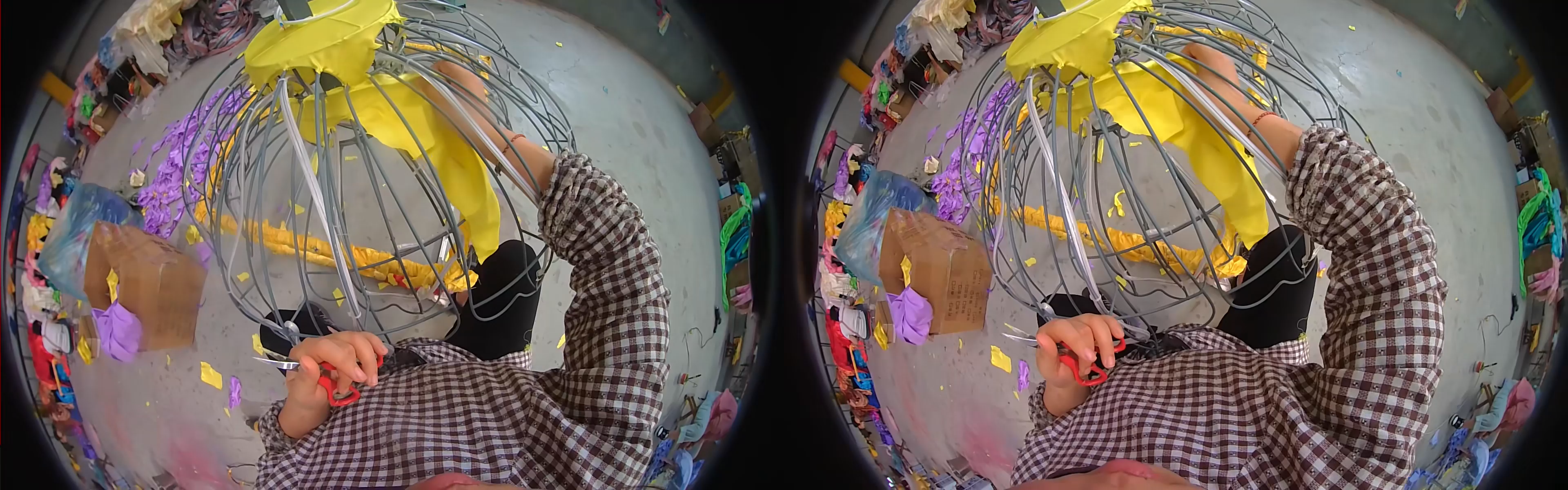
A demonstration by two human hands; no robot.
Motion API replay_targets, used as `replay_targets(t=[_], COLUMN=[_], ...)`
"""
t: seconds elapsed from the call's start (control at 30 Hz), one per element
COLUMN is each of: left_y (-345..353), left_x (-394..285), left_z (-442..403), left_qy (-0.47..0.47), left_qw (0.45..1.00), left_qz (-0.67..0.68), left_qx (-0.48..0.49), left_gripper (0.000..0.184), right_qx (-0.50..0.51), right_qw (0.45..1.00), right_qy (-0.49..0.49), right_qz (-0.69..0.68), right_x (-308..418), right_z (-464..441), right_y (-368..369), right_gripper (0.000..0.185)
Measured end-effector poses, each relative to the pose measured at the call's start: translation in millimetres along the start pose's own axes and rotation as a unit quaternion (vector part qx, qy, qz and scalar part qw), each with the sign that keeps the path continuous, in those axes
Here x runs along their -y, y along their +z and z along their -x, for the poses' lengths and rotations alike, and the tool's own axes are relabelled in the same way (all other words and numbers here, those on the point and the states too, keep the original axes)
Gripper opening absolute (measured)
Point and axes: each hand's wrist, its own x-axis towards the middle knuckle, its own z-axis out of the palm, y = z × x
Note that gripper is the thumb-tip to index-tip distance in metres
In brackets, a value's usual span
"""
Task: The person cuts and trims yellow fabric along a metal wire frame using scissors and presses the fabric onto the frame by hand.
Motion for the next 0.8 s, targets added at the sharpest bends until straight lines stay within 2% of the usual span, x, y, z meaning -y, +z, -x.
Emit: replay_targets(t=[0.13, 0.27, 0.43, 0.57, 0.63, 0.77, 0.8], left_y=[-2.7, -1.7, -2.7, 0.3, 4.4, -1.6, -6.0], left_x=[2.0, 6.3, 5.4, 6.1, 6.0, 4.5, 3.8], left_z=[-3.0, -2.5, -0.2, -0.8, -1.3, -2.3, -2.9], left_qy=[-0.005, 0.012, 0.009, 0.011, 0.014, 0.020, 0.026], left_qw=[1.000, 1.000, 1.000, 1.000, 1.000, 1.000, 0.999], left_qz=[-0.005, -0.006, -0.006, 0.001, 0.003, 0.015, 0.014], left_qx=[0.008, 0.010, 0.010, 0.005, 0.000, -0.008, -0.011], left_gripper=[0.061, 0.060, 0.060, 0.060, 0.060, 0.059, 0.059], right_qx=[-0.009, -0.061, 0.027, 0.043, 0.050, -0.006, -0.001], right_qw=[0.999, 0.993, 0.997, 0.994, 0.993, 0.998, 0.996], right_qy=[0.049, -0.084, 0.028, 0.014, 0.006, 0.034, 0.009], right_qz=[-0.003, 0.048, 0.069, 0.100, 0.109, 0.051, 0.090], right_x=[-1.4, -13.9, 22.7, -32.5, -36.3, -14.9, -22.7], right_z=[-2.3, -1.2, 3.5, -25.4, -25.0, -7.8, -9.1], right_y=[-1.4, 6.4, -16.7, 1.5, -0.2, 0.6, 6.1], right_gripper=[0.040, 0.040, 0.041, 0.043, 0.043, 0.045, 0.047])
